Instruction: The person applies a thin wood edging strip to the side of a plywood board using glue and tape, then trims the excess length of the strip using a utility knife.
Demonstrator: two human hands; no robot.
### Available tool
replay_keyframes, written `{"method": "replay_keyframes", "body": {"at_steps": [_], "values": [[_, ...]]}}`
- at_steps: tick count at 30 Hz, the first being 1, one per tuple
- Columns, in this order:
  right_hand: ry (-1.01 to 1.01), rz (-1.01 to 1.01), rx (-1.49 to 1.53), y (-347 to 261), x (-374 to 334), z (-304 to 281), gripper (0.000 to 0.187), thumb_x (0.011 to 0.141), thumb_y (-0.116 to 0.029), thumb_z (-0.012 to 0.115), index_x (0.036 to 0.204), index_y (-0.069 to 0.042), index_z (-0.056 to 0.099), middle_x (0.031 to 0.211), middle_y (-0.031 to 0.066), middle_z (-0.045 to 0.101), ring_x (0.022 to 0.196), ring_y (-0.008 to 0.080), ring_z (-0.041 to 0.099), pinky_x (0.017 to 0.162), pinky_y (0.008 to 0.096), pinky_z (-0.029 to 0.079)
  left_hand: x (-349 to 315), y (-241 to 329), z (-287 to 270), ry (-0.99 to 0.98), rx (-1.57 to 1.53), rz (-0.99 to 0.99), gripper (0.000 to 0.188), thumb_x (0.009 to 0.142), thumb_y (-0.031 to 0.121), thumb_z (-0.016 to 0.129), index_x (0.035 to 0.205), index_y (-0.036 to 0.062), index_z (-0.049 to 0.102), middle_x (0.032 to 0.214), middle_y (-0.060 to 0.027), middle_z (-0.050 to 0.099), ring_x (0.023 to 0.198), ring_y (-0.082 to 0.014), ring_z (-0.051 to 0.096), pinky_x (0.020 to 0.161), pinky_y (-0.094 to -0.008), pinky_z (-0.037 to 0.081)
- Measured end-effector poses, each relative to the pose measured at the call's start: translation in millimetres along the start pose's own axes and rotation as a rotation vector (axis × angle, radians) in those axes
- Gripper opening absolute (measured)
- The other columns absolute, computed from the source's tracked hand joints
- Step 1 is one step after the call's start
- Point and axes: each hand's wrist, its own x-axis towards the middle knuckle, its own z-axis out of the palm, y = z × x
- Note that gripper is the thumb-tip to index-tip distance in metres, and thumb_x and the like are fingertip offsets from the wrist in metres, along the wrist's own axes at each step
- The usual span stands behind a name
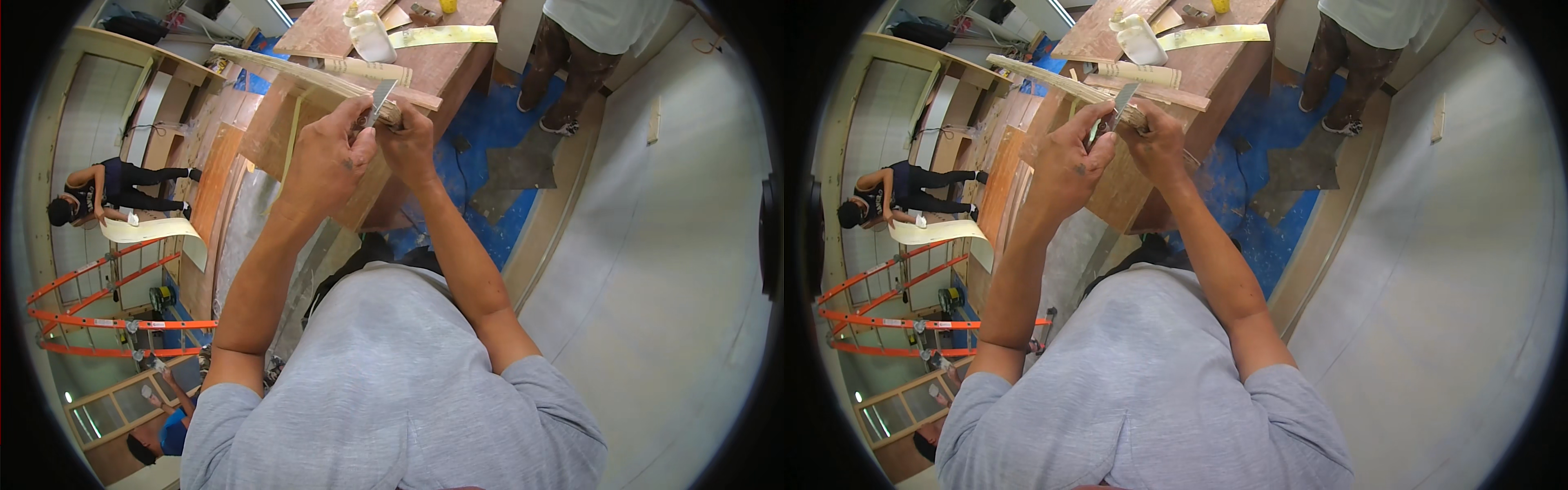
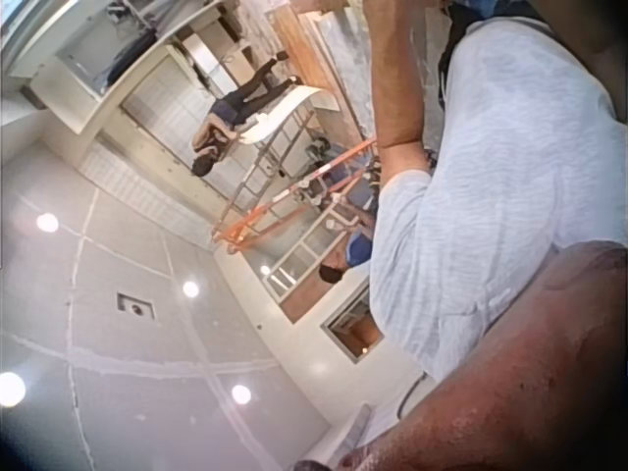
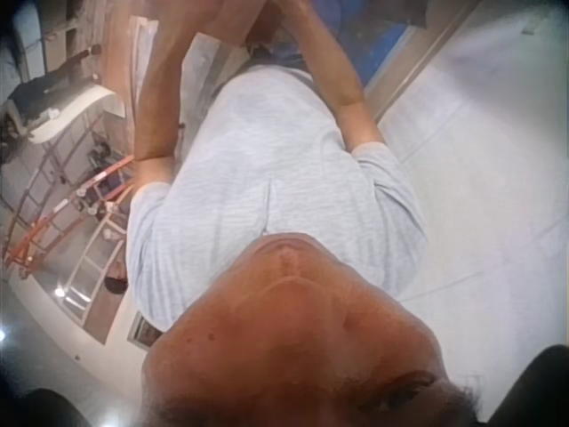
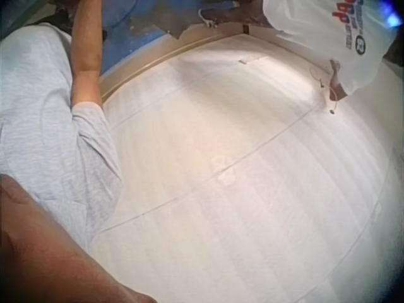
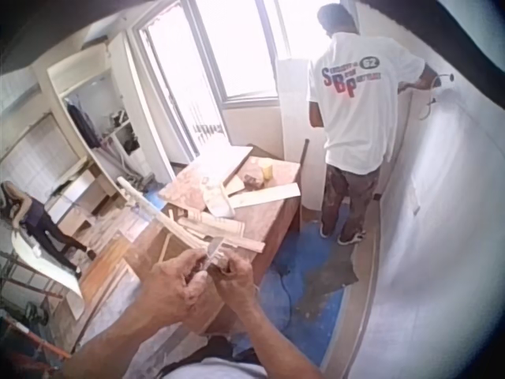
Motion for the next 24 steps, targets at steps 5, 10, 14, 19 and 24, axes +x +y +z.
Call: {"method": "replay_keyframes", "body": {"at_steps": [5,10,14,19,24], "values": [[0.002,0.005,0.0,-1,0,0,0.04,0.082,-0.003,0.081,0.12,-0.006,0.073,0.099,0.0168,0.077,0.088,0.0258,0.078,0.076,0.0356,0.059,-3,1,-1,-0.031,0.013,-0.035,0.04,0.096,0.009,0.066,0.135,0.0024,0.065,0.088,-0.0078,0.069,0.072,-0.0105,0.058,0.068,-0.0285,0.049],[0.002,-0.026,-0.029,0,0,1,0.039,0.081,-0.001,0.08,0.119,-0.006,0.073,0.096,0.0164,0.077,0.085,0.0248,0.078,0.075,0.0356,0.059,-8,4,-4,-0.012,0.015,-0.033,0.04,0.096,0.009,0.065,0.135,0.0029,0.065,0.085,-0.0064,0.066,0.07,-0.0095,0.055,0.065,-0.0278,0.047],[-0.022,0.165,0.214,13,-5,2,0.036,0.082,0.0,0.079,0.117,-0.006,0.074,0.093,0.0154,0.077,0.082,0.0224,0.077,0.072,0.0347,0.058,-18,19,-1,-0.103,-0.098,-0.086,0.04,0.096,0.01,0.066,0.136,0.0038,0.065,0.084,-0.0037,0.065,0.068,-0.0078,0.05,0.062,-0.0258,0.043],[-0.006,0.08,0.117,5,-3,3,0.036,0.082,-0.001,0.079,0.117,-0.007,0.075,0.091,0.0155,0.076,0.081,0.0216,0.076,0.071,0.0341,0.058,-25,27,-12,-0.09,-0.159,-0.079,0.041,0.097,0.008,0.066,0.137,0.0053,0.064,0.087,-0.0003,0.064,0.07,-0.0049,0.048,0.062,-0.0234,0.041],[0.011,-0.032,0.015,3,1,3,0.039,0.08,-0.003,0.083,0.118,-0.007,0.074,0.095,0.0167,0.077,0.084,0.0231,0.077,0.073,0.0346,0.058,-12,-6,-9,-0.02,-0.135,-0.07,0.041,0.098,0.008,0.066,0.139,0.0054,0.063,0.086,0.0019,0.061,0.071,-0.004,0.047,0.062,-0.0235,0.041]]}}
